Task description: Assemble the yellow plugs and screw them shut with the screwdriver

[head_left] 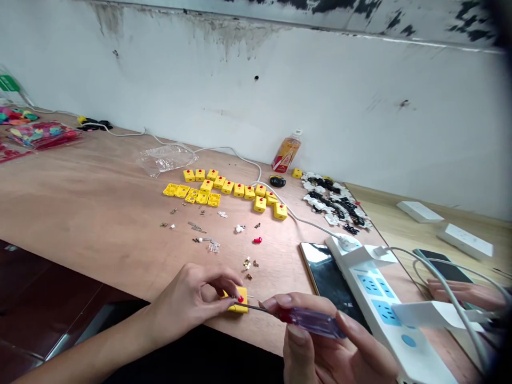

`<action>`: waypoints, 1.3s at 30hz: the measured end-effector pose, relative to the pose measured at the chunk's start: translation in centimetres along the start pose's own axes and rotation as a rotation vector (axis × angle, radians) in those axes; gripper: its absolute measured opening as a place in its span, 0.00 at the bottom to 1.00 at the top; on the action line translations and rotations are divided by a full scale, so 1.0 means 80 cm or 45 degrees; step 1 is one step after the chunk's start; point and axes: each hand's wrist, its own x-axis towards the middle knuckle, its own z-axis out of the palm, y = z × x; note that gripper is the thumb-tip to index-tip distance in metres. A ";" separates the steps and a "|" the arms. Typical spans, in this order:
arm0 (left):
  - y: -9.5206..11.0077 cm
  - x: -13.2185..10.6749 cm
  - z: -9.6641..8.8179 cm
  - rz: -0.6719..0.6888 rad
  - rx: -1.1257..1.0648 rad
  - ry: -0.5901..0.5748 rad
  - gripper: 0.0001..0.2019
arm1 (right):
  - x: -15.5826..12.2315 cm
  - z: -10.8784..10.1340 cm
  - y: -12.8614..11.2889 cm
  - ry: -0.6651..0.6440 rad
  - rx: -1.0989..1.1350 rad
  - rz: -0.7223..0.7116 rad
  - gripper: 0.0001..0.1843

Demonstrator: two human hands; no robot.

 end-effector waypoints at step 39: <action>-0.001 0.001 -0.002 0.269 0.473 -0.088 0.10 | 0.007 -0.007 0.015 -0.576 0.096 -0.015 0.34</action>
